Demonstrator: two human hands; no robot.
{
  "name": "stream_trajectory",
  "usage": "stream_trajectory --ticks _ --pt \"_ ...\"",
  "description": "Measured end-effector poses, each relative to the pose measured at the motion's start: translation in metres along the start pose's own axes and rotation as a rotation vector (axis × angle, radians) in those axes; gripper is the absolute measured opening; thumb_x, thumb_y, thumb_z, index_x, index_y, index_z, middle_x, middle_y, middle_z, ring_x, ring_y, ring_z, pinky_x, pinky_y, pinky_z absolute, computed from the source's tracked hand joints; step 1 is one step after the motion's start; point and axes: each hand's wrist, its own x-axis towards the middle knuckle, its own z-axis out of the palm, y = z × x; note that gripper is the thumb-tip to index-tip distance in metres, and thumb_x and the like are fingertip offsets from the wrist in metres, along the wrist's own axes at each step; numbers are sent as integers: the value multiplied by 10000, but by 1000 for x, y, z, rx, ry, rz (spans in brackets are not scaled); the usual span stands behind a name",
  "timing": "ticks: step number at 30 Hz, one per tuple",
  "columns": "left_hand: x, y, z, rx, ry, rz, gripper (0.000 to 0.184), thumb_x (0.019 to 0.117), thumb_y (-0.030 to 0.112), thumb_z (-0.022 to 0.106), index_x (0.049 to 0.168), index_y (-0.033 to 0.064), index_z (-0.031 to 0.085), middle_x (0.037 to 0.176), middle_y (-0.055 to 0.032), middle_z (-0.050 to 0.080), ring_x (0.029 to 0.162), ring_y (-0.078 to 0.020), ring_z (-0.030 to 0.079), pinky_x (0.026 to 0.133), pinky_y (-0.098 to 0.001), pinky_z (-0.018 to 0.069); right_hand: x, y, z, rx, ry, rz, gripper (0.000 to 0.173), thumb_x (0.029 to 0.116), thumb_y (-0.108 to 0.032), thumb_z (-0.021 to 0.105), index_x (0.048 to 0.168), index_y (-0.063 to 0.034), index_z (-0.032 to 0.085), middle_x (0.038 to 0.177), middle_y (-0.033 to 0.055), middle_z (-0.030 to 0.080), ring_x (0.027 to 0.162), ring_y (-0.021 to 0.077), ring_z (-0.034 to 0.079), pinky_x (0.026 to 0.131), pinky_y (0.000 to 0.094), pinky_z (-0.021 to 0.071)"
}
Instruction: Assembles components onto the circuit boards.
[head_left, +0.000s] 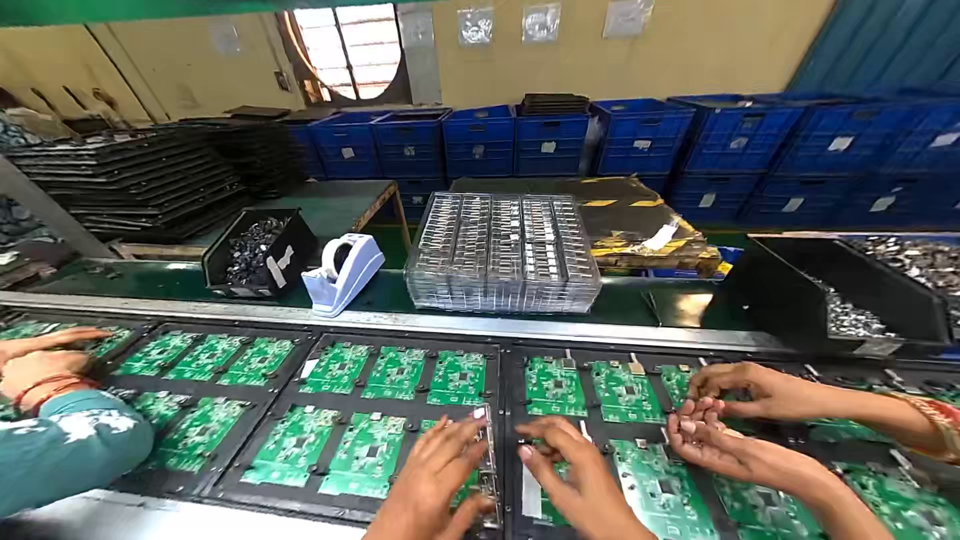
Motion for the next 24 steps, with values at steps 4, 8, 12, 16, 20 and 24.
stream_trajectory --ticks 4,8,12,16,20,24 --pt "-17 6 10 -37 77 -22 426 968 366 680 1208 15 707 1423 -164 614 1366 -282 556 1160 -526 410 46 -8 11 486 -366 309 279 1024 -214 581 1167 11 662 1015 27 696 862 83 692 802 288 599" --pt "-27 2 12 -73 116 -41 433 975 365 677 1227 13 700 1436 -164 604 1380 -270 542 1174 -484 407 58 -8 18 755 -436 431 175 964 -135 621 1104 -40 665 990 0 712 849 99 696 782 294 603" --pt "-30 3 14 -75 117 -48 440 980 363 666 1230 2 697 1434 -172 603 1366 -265 556 1165 -457 421 67 -7 18 821 -475 483 181 950 -100 584 1084 -39 688 1029 28 741 863 104 711 787 285 606" --pt "-30 2 19 -9 129 -192 447 905 307 743 1215 -13 713 1427 -199 602 1301 -308 612 1102 -483 480 80 0 13 400 -270 335 250 905 -63 666 1144 3 692 1064 46 713 839 82 695 783 260 594" --pt "-27 3 22 1 20 -454 479 842 271 796 1211 -24 718 1377 -213 630 1244 -405 625 1045 -578 489 73 15 18 -47 -221 85 329 901 -103 647 1199 16 719 1335 196 611 935 134 693 816 252 582" --pt "-21 2 21 -38 -45 -545 566 845 362 793 1244 -28 696 1346 -196 643 1258 -403 600 1043 -574 484 62 15 23 -298 -305 -55 337 930 -109 628 1235 9 712 1286 217 645 1085 266 682 960 373 558"
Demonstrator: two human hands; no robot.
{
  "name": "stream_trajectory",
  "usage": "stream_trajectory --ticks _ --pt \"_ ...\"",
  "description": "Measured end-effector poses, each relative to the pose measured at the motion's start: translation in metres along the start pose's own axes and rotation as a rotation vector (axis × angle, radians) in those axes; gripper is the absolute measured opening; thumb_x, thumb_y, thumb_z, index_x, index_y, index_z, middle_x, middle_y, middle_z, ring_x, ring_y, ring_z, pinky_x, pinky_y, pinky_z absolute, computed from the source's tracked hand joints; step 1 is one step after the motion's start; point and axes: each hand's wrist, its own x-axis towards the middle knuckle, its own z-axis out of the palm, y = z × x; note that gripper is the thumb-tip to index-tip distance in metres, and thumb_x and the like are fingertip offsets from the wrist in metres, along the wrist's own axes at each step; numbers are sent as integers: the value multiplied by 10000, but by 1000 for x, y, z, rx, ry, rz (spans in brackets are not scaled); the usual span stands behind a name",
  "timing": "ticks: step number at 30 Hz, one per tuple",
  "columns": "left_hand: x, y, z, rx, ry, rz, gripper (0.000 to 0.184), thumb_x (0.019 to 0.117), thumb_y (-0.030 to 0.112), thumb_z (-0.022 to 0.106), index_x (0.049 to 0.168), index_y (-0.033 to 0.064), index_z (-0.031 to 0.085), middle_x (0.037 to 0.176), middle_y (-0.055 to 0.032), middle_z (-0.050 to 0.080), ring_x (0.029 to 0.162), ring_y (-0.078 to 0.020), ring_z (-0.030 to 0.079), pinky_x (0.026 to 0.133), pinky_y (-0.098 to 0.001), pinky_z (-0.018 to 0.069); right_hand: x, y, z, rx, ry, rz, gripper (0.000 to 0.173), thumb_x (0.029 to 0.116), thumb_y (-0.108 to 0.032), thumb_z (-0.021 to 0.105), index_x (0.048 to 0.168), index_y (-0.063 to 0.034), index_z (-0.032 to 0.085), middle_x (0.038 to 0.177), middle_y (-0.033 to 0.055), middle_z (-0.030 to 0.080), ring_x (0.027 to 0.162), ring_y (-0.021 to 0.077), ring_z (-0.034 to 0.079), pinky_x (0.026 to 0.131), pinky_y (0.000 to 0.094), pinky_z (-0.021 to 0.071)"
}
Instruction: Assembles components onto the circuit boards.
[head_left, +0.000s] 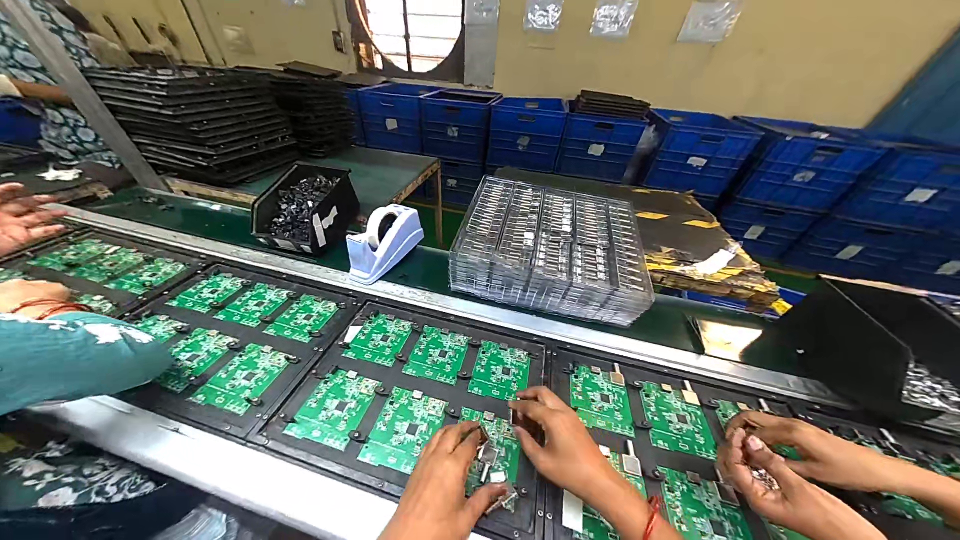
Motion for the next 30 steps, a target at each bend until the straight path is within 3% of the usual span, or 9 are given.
stream_trajectory --ticks 2,5,7,13,14,18,24,27,30 --pt "1 -1 1 20 68 6 475 872 332 770 1196 -12 729 1296 -167 681 1212 -371 638 1016 -531 517 0 1 2 -115 -50 -40 308 928 -113 639 1207 4 695 1213 202 679 1162 341 650 1032 462 509" --pt "3 -9 7 71 340 62 184 874 247 736 950 89 794 1065 -48 775 1002 -242 739 875 -417 600 0 3 4 -209 -106 -54 230 930 -98 631 1125 8 690 1144 206 688 1132 385 644 1010 497 498" --pt "4 -14 5 48 412 34 152 870 248 727 894 107 777 1000 -16 779 932 -184 748 821 -365 612 -1 4 5 -231 -108 -53 212 928 -98 623 1098 1 703 1146 208 692 1118 389 651 992 503 508" --pt "2 -26 -4 -219 374 -97 427 883 124 707 1273 -27 618 1119 -128 709 966 -160 735 823 -304 634 -2 1 -1 -253 -139 -11 180 922 -87 630 1036 17 722 1141 224 691 1125 397 649 987 503 509" --pt "0 -32 -5 -165 361 -84 408 888 123 693 1269 -16 646 1133 -143 697 963 -176 728 830 -313 628 -3 0 -1 -255 -137 1 179 927 -89 628 1036 15 725 1147 221 691 1131 396 647 990 501 508" --pt "-6 -44 -8 141 303 9 139 864 117 716 977 72 782 1034 -120 740 967 -307 718 847 -470 594 -5 -2 -7 -337 -161 -1 191 949 -93 598 1027 1 745 1200 213 694 1175 395 635 1003 523 494" --pt "-6 -34 -10 240 236 47 156 873 30 697 1013 42 766 1052 -124 756 988 -339 728 865 -500 593 -10 -12 -13 -432 -245 34 223 967 -81 565 1082 10 732 1291 235 650 1261 419 580 1017 550 470" --pt "1 -37 -14 222 299 67 237 898 139 667 1093 33 747 1000 -104 756 872 -280 735 788 -450 606 -19 -12 1 -450 -62 -179 165 873 33 613 968 -10 741 1264 216 673 1163 409 650 900 566 535" --pt "11 -35 -28 110 228 7 358 917 326 728 1089 14 692 927 -90 732 746 -206 716 690 -372 609 -25 -14 13 -408 -84 -366 303 822 71 659 1063 -85 754 1276 152 688 1156 359 672 884 549 555"
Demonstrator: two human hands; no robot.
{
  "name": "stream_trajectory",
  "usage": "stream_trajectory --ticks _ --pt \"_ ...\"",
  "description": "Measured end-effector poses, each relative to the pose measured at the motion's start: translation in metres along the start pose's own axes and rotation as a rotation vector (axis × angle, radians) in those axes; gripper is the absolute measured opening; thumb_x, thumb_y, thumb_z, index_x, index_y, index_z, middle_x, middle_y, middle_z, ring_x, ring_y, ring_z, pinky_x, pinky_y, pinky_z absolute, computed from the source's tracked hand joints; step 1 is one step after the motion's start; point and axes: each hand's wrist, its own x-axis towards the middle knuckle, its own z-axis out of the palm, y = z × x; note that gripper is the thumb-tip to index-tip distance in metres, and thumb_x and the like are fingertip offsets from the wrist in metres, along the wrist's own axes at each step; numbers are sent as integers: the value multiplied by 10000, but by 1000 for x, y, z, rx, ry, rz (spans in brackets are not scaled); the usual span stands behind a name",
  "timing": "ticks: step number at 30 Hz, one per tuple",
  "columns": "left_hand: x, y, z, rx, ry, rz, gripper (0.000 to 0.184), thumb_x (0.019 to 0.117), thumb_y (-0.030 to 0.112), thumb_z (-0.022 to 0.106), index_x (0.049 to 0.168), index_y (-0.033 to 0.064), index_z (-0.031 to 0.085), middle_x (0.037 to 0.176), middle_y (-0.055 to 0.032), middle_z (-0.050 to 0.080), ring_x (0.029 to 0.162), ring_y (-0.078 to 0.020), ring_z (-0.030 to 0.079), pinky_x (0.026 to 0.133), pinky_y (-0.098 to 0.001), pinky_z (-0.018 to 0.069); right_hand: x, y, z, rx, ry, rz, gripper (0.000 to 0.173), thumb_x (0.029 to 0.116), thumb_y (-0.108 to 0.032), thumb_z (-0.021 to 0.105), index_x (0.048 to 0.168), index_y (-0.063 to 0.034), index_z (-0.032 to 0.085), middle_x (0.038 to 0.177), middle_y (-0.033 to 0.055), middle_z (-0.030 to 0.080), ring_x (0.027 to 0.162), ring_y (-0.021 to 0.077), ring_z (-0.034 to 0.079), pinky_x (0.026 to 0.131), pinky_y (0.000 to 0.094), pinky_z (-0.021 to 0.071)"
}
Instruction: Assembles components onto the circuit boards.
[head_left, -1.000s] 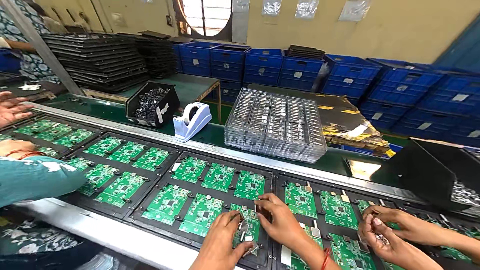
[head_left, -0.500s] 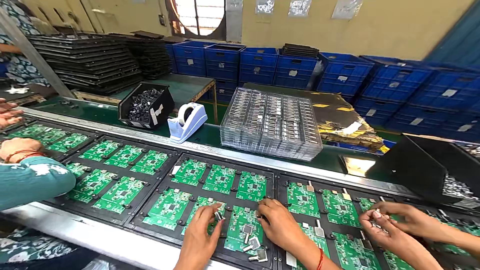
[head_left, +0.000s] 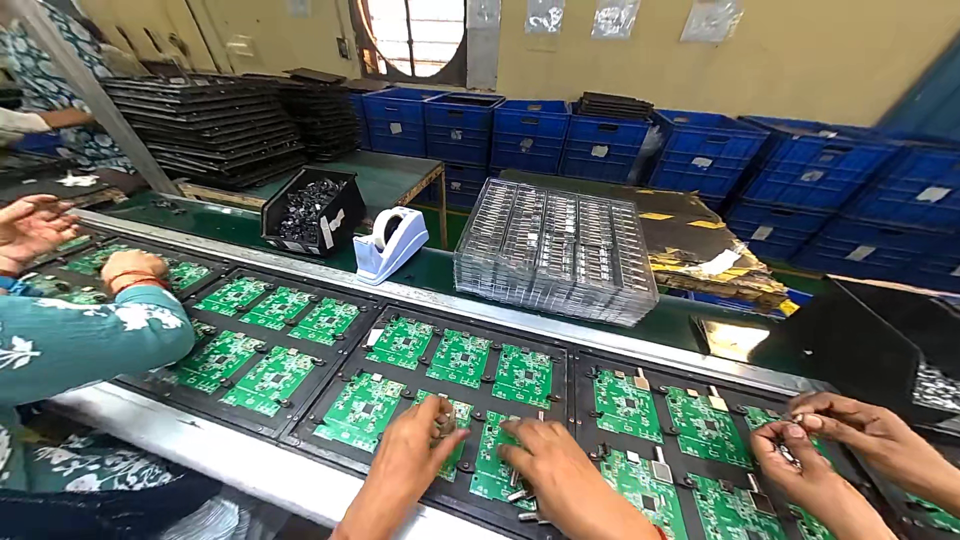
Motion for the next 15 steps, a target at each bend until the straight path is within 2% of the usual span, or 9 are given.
stream_trajectory --ticks 2,5,7,10,13,15 --pt "10 0 -7 -67 -94 -36 391 895 345 776 1046 -6 690 913 -121 723 727 -212 716 691 -371 610 0 -4 0 22 -112 -18 332 837 79 656 1119 -69 750 1210 170 702 1107 373 682 876 550 552" --pt "26 -7 -7 -98 -230 14 263 961 236 711 1045 -14 704 980 -141 724 866 -225 731 836 -372 608 1 -1 -4 29 -152 4 256 830 60 671 1052 -42 746 1065 200 691 1015 390 682 827 527 562" --pt "34 -12 -4 -93 -335 57 196 1001 129 628 1093 -28 700 1069 -164 720 991 -254 718 943 -392 574 -1 4 -10 76 -179 41 204 871 17 652 1051 -32 734 1067 219 678 1024 401 675 851 532 557" --pt "41 -14 5 -63 -399 124 194 1008 86 580 1112 -25 701 1104 -176 716 1041 -290 700 982 -433 544 0 12 -24 239 -281 136 197 940 -75 637 1115 -14 705 1124 238 644 1077 406 643 930 539 520" --pt "42 -12 10 12 -400 180 203 1012 80 564 1117 -2 717 1142 -162 727 1116 -314 686 1033 -460 509 -3 24 -24 374 -211 164 194 900 -82 658 1071 -1 700 1038 205 651 984 356 660 866 493 545" --pt "42 -12 11 41 -386 212 205 1013 74 560 1106 10 731 1146 -146 736 1123 -316 684 1033 -460 507 -7 30 -20 415 -126 173 174 905 -82 642 1049 0 695 1002 178 662 928 308 671 831 451 558"
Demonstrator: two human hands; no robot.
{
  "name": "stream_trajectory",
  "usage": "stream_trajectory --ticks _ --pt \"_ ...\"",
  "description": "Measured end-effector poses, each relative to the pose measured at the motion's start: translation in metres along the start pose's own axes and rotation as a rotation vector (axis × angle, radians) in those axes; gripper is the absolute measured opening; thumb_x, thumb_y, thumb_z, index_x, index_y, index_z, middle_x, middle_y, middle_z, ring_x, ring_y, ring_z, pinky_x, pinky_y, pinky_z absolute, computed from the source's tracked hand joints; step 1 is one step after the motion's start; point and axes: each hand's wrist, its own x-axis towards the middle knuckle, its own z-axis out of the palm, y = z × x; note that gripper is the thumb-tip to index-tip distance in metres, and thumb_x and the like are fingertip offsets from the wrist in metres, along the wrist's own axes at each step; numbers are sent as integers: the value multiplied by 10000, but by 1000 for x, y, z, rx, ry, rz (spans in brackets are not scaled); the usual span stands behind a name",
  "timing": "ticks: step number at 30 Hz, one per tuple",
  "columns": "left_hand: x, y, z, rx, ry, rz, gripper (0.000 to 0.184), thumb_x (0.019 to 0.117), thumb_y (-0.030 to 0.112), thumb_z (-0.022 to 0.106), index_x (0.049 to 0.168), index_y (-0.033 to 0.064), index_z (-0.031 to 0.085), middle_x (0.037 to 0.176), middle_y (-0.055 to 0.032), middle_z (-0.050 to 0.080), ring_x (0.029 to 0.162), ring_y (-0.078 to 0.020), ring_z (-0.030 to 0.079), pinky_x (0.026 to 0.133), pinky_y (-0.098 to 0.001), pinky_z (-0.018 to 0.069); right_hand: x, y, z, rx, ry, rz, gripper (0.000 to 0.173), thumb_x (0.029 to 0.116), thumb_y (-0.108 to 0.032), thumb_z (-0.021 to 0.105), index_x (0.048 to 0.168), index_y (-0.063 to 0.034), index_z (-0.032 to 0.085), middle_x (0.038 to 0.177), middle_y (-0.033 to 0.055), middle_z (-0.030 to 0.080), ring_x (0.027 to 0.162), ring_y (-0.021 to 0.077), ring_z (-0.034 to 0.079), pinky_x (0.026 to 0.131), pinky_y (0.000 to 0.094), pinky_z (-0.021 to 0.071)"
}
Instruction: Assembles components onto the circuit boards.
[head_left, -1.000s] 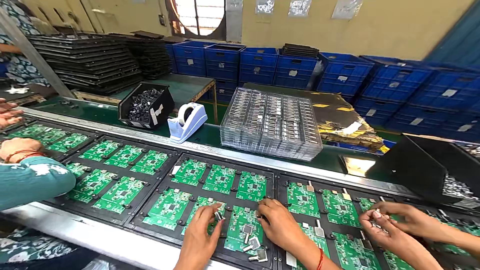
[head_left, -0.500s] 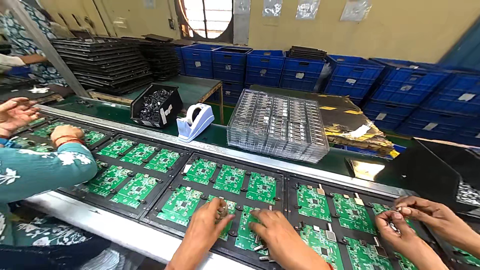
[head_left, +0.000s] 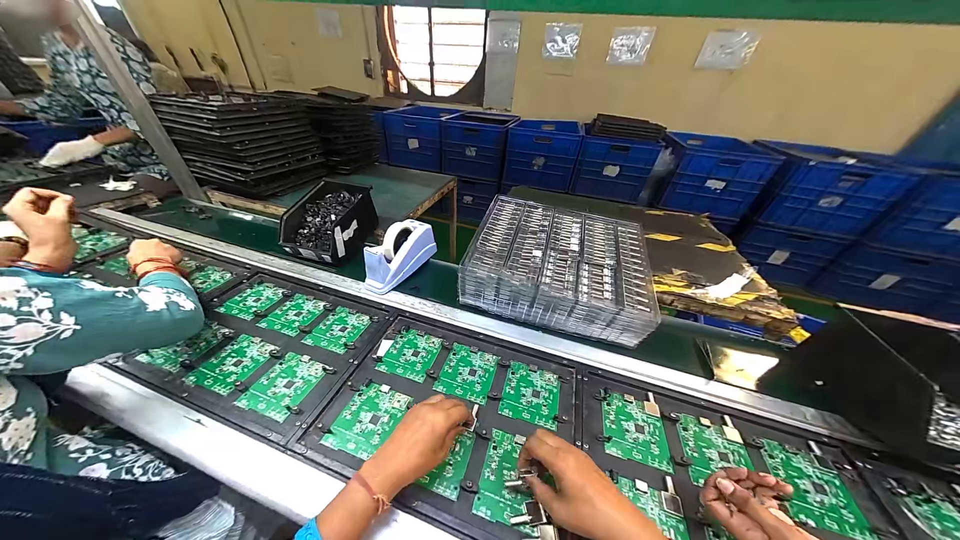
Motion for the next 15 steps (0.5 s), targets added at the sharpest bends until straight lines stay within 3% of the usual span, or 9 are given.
stream_trajectory --ticks 9,12,15 --pt "-1 5 11 94 102 43 194 989 91 597 1042 68 782 1123 -85 762 1061 -306 709 955 -496 548 -5 6 -9 247 288 243 236 833 -94 580 1025 -38 706 948 76 639 715 118 600 614 280 519" --pt "-2 10 19 173 143 89 233 947 6 579 1011 77 791 1106 -93 758 1003 -325 713 880 -504 572 -4 7 -16 411 304 411 197 856 -81 574 991 -47 714 952 53 649 661 98 633 610 286 583" --pt "0 15 15 171 94 72 245 943 -6 574 1024 82 787 1135 -121 741 1072 -352 688 914 -525 551 -2 8 -21 564 357 485 167 895 -34 563 993 -25 698 921 46 653 630 87 635 596 261 585"
